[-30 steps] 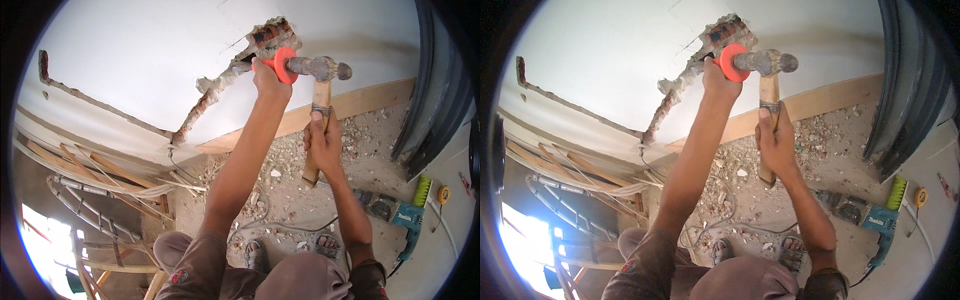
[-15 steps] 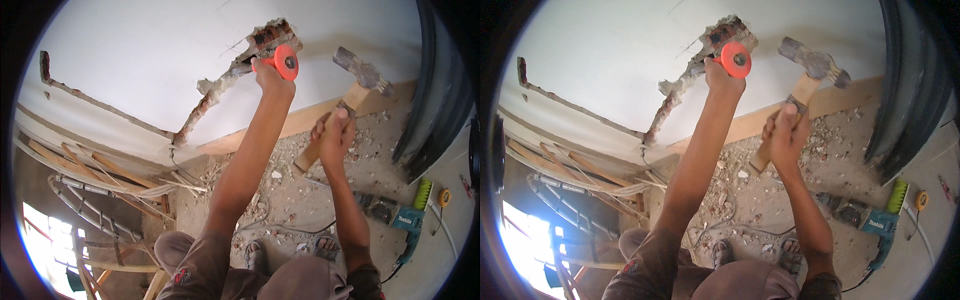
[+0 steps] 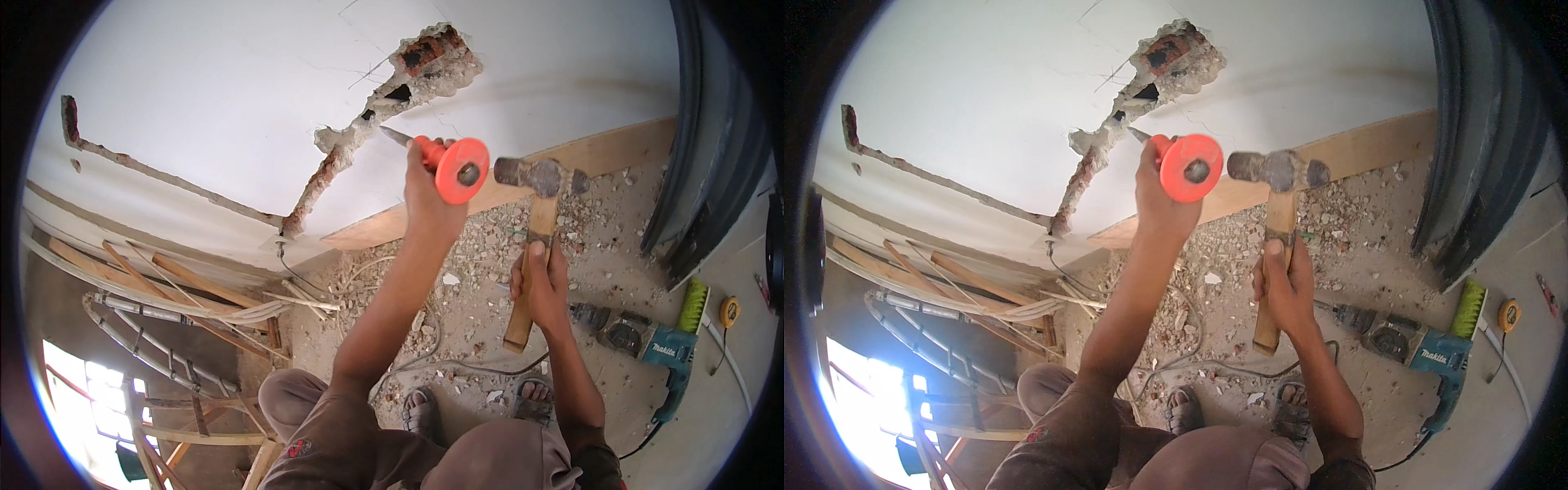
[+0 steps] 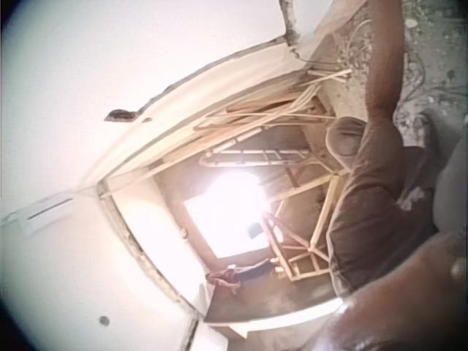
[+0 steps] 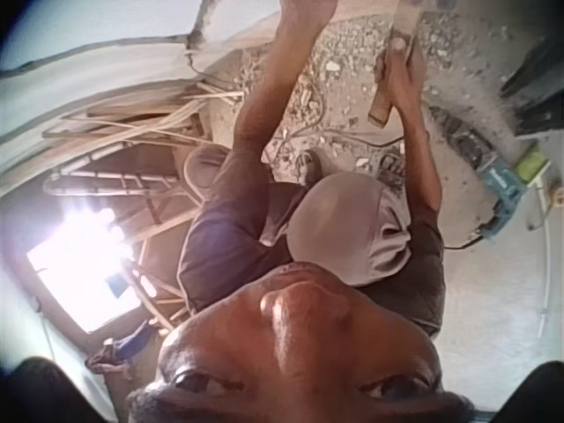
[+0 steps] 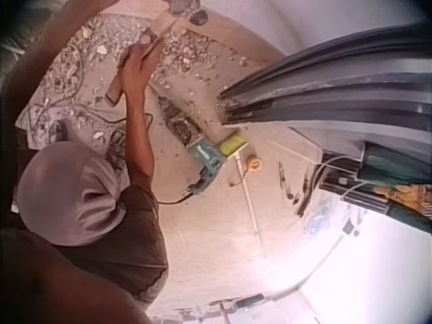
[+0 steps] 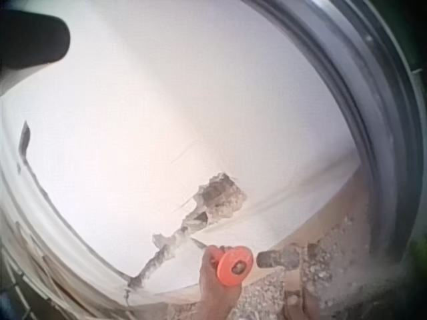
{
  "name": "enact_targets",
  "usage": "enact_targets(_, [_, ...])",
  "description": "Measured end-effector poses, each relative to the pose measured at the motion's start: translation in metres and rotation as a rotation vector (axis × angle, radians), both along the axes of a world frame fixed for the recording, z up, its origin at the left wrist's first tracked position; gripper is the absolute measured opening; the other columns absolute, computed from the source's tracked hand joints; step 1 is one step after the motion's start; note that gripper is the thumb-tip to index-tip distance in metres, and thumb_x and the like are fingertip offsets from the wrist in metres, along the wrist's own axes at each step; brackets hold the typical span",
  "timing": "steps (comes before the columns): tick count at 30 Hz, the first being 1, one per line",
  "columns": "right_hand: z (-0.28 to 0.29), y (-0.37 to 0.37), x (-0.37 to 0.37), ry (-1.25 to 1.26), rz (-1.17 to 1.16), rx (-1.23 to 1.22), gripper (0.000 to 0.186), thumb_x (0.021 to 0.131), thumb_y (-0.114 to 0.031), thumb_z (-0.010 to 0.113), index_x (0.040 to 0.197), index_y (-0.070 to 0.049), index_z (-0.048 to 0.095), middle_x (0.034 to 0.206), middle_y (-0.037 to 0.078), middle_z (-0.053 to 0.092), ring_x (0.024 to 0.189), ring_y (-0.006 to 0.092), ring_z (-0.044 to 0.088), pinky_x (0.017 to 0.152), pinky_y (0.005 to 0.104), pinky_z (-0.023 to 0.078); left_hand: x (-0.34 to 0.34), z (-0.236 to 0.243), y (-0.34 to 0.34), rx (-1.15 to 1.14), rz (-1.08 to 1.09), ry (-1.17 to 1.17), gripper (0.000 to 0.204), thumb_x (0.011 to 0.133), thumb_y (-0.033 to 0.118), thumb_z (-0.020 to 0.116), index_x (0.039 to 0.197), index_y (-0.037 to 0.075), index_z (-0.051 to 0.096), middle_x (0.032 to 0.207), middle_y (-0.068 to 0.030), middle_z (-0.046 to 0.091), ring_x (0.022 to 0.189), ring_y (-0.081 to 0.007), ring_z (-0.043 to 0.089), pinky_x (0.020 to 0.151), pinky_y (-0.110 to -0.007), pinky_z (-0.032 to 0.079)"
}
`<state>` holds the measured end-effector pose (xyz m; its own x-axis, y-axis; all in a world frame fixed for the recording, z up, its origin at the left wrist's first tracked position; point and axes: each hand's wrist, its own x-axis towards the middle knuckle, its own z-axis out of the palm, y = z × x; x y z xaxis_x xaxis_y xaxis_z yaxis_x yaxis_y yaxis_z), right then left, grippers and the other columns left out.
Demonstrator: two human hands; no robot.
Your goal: The person uses a power drill to break away concrete from a wall, then uses a hammer and chisel to widen the opening before handling several plastic pipes.
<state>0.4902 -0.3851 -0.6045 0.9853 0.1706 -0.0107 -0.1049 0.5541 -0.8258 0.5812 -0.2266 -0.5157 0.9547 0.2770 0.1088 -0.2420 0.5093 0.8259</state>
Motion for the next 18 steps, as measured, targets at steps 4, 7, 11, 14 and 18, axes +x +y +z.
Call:
enact_targets(4, [-0.01,-0.002,-0.021,0.037,0.047,-0.018,0.029,0.1,-0.032,0.044,0.107,-0.004,0.044,0.064,0.002,0.048,0.05,0.0082,0.048,0.043,0.0242,0.041,-0.006,0.019,0.03,-0.121,0.0,0.212,0.029,0.1,0.033,0.044,0.102,0.004,0.048,0.094,-0.0095,0.054,0.09,-0.0199,0.055,0.085,-0.036,0.049])
enact_targets(7, [-0.011,0.01,-0.035,0.045,0.109,0.028,0.028,0.101,-0.033,0.041,0.102,-0.005,0.042,0.067,0.004,0.047,0.047,0.0104,0.046,0.042,0.0251,0.04,0.009,0.019,0.086,-0.163,-0.182,0.166,0.028,0.1,0.029,0.043,0.104,0.002,0.049,0.091,-0.0083,0.056,0.087,-0.0183,0.056,0.079,-0.033,0.05])
enact_targets(11, [-0.017,0.024,-0.05,0.088,0.172,0.019,0.027,0.1,-0.033,0.041,0.103,-0.006,0.042,0.066,0.005,0.048,0.046,0.0112,0.046,0.041,0.026,0.041,0.008,0.031,0.097,-0.596,-0.486,0.044,0.03,0.1,0.028,0.042,0.11,0.0,0.048,0.088,-0.0048,0.055,0.081,-0.0161,0.056,0.074,-0.028,0.048])
enact_targets(14, [-0.018,0.025,-0.059,0.082,0.192,0.017,0.03,0.1,-0.035,0.042,0.104,-0.006,0.042,0.066,0.005,0.047,0.046,0.0119,0.047,0.041,0.026,0.041,-0.024,0.035,0.074,-0.661,-0.63,0.076,0.032,0.1,0.029,0.045,0.112,0.0,0.047,0.086,-0.0042,0.053,0.078,-0.0142,0.055,0.069,-0.026,0.048])
enact_targets(18, [-0.019,0.023,-0.069,0.114,0.175,0.0,0.035,0.099,-0.039,0.043,0.106,-0.005,0.042,0.065,0.006,0.048,0.047,0.0126,0.047,0.044,0.0262,0.042,-0.052,0.013,0.059,-0.473,-0.696,0.152,0.033,0.099,0.032,0.045,0.11,0.001,0.048,0.087,-0.0052,0.055,0.077,-0.0137,0.055,0.068,-0.027,0.049])
